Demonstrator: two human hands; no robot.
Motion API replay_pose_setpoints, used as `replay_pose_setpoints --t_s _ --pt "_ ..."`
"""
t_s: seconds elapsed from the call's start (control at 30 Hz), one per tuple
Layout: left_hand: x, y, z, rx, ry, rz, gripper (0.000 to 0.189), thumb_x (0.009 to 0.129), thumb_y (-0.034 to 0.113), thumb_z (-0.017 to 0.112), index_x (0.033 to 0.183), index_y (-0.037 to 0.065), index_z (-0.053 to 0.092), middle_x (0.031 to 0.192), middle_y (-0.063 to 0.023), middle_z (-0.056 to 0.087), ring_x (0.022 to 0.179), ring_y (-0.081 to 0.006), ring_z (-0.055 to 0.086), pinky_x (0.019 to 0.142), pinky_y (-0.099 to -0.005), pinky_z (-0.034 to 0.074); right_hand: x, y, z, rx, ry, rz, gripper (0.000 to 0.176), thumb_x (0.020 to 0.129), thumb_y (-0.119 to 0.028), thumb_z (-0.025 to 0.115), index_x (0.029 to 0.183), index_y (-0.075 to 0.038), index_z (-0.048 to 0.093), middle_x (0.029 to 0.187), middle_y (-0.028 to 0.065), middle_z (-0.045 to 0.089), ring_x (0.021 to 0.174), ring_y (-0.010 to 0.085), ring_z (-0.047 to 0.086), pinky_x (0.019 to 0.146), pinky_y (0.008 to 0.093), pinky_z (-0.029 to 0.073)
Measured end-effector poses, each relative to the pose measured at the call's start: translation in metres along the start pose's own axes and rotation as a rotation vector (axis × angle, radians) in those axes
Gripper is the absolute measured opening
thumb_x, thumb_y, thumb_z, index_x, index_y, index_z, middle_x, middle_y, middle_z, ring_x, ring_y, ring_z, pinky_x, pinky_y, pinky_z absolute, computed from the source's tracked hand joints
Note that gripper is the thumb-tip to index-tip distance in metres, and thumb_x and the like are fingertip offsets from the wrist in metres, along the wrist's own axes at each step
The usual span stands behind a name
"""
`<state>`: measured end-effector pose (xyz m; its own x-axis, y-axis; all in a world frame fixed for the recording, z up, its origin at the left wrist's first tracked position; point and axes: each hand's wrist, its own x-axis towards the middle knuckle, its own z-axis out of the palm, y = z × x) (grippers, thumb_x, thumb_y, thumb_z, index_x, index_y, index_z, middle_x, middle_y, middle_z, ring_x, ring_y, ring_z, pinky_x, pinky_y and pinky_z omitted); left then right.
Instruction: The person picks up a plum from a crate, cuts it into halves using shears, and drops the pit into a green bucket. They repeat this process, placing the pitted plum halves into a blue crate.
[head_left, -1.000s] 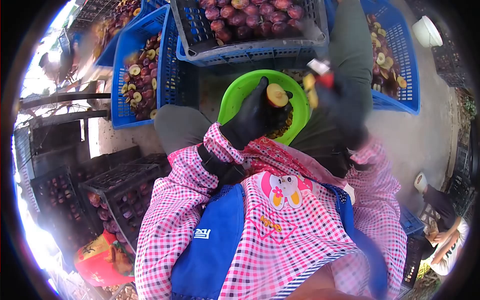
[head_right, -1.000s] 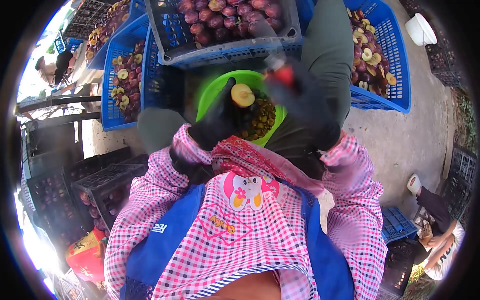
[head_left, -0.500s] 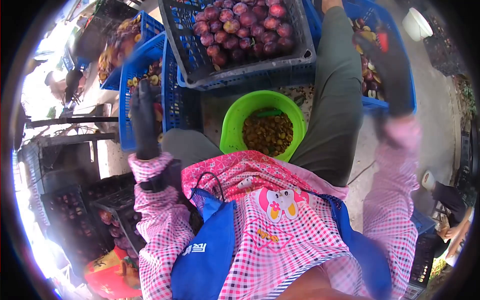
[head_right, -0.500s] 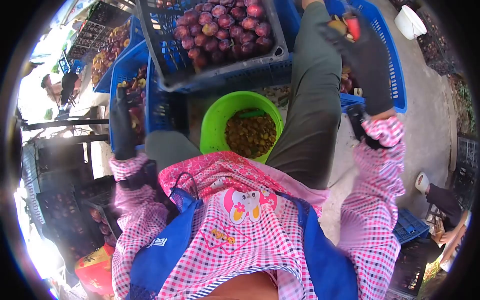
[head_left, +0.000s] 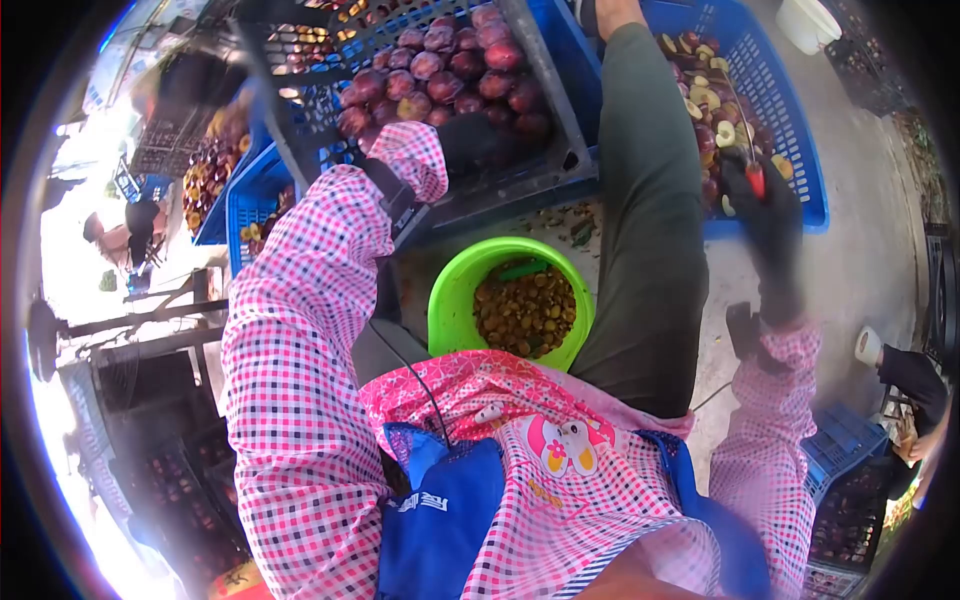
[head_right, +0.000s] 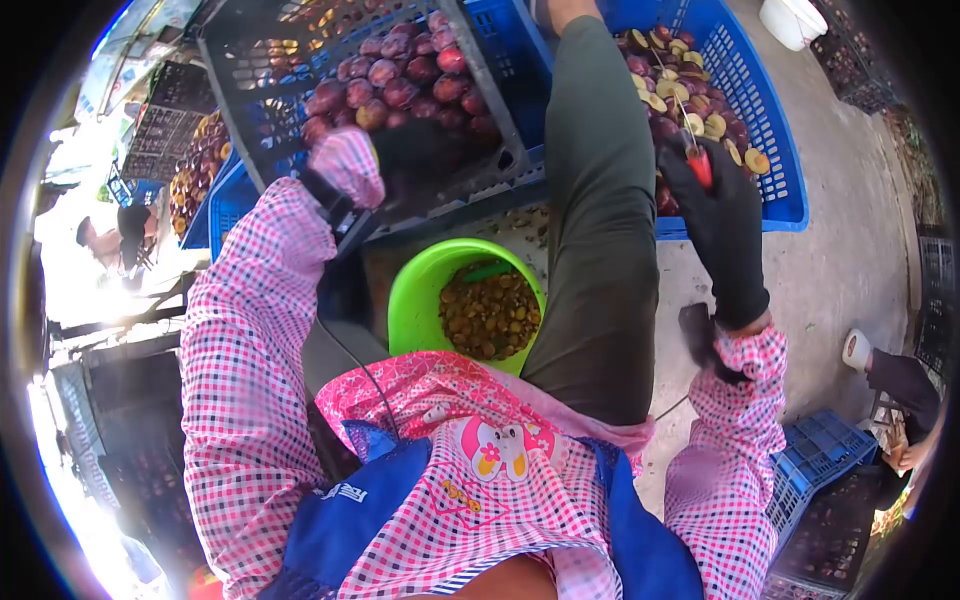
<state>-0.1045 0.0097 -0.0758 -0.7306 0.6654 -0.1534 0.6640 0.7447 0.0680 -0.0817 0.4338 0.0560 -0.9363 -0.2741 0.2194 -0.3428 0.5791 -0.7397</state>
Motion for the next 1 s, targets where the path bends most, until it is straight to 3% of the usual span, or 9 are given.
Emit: replay_pose_setpoints --t_s 0.23,0.3,0.37,0.43,0.53,0.63,0.77,0.87,1.0 --pt "-0.006 0.000 -0.026 -0.500 -0.056 -0.152 0.034 0.093 0.027 0.057 0.118 0.005 0.061 0.086 -0.0063 0.064 0.084 -0.0185 0.062 0.069 -0.0315 0.049 -0.008 0.013 0.017 0.310 0.021 0.023 0.019 0.096 -0.015 0.055 0.108 -0.002 0.062 0.083 0.0063 0.065 0.067 0.0131 0.058 0.061 0.0283 0.046" --pt "-0.031 0.029 -0.055 -0.810 0.137 -0.097 0.033 0.093 0.026 0.058 0.118 0.005 0.061 0.086 -0.0058 0.064 0.085 -0.0185 0.062 0.069 -0.0311 0.049 -0.013 0.006 0.023 0.419 0.015 0.020 0.020 0.096 -0.015 0.054 0.111 -0.002 0.061 0.083 0.0060 0.065 0.067 0.0121 0.058 0.062 0.0275 0.046" --pt "-0.041 0.113 -0.149 -1.527 0.275 -0.424 0.037 0.092 0.031 0.059 0.116 0.003 0.061 0.092 -0.0029 0.062 0.089 -0.0156 0.062 0.073 -0.0284 0.049 -0.028 -0.040 0.012 0.576 -0.171 0.177 0.023 0.097 -0.017 0.055 0.114 -0.002 0.059 0.083 0.0063 0.065 0.069 0.0116 0.059 0.063 0.0274 0.047" --pt "-0.058 0.149 -0.151 -1.448 0.406 -0.533 0.039 0.093 0.034 0.060 0.118 0.003 0.059 0.101 -0.0005 0.060 0.089 -0.0117 0.059 0.076 -0.0259 0.048 -0.045 -0.069 0.027 0.466 -0.169 -0.157 0.023 0.097 -0.017 0.055 0.115 -0.003 0.058 0.082 0.0082 0.065 0.068 0.0154 0.061 0.061 0.0325 0.047" --pt "-0.072 0.229 -0.159 -1.709 0.590 -0.705 0.041 0.096 0.038 0.056 0.122 0.006 0.056 0.107 -0.0003 0.057 0.088 -0.0097 0.057 0.076 -0.0264 0.049 -0.079 -0.070 0.078 0.556 -0.273 -0.278 0.024 0.097 -0.019 0.054 0.115 -0.002 0.057 0.079 0.0139 0.064 0.068 0.0268 0.064 0.060 0.0393 0.047" --pt "-0.081 0.254 -0.098 -2.083 0.739 -0.406 0.048 0.097 0.043 0.051 0.126 0.004 0.052 0.108 -0.0015 0.058 0.098 -0.0108 0.055 0.089 -0.0286 0.045 -0.106 -0.077 0.096 0.407 -0.363 -0.245 0.024 0.096 -0.020 0.054 0.113 -0.003 0.056 0.078 0.0192 0.062 0.070 0.0378 0.063 0.059 0.0425 0.047" --pt "-0.088 0.278 -0.062 -2.151 0.934 -0.513 0.051 0.098 0.044 0.048 0.129 0.004 0.049 0.119 -0.0058 0.056 0.105 -0.0149 0.053 0.094 -0.0312 0.040 -0.125 -0.069 0.111 0.385 -0.399 -0.257 0.023 0.096 -0.021 0.055 0.110 -0.003 0.056 0.078 0.0212 0.061 0.072 0.0413 0.061 0.059 0.0433 0.046" --pt "-0.092 0.289 -0.061 -2.061 0.910 -0.425 0.050 0.097 0.046 0.048 0.123 0.003 0.051 0.114 -0.0053 0.056 0.104 -0.0152 0.053 0.093 -0.0324 0.040 -0.127 -0.076 0.103 0.474 -0.473 -0.157 0.025 0.095 -0.023 0.056 0.109 -0.003 0.055 0.078 0.0215 0.061 0.072 0.0414 0.061 0.059 0.0445 0.046" --pt "-0.094 0.295 -0.059 -2.105 0.920 -0.465 0.049 0.097 0.047 0.049 0.118 0.003 0.053 0.106 -0.0036 0.055 0.098 -0.0159 0.054 0.087 -0.0307 0.041 -0.122 -0.088 0.099 0.403 -0.452 -0.325 0.025 0.094 -0.023 0.057 0.108 -0.002 0.054 0.077 0.0224 0.060 0.072 0.0417 0.061 0.059 0.0459 0.045"
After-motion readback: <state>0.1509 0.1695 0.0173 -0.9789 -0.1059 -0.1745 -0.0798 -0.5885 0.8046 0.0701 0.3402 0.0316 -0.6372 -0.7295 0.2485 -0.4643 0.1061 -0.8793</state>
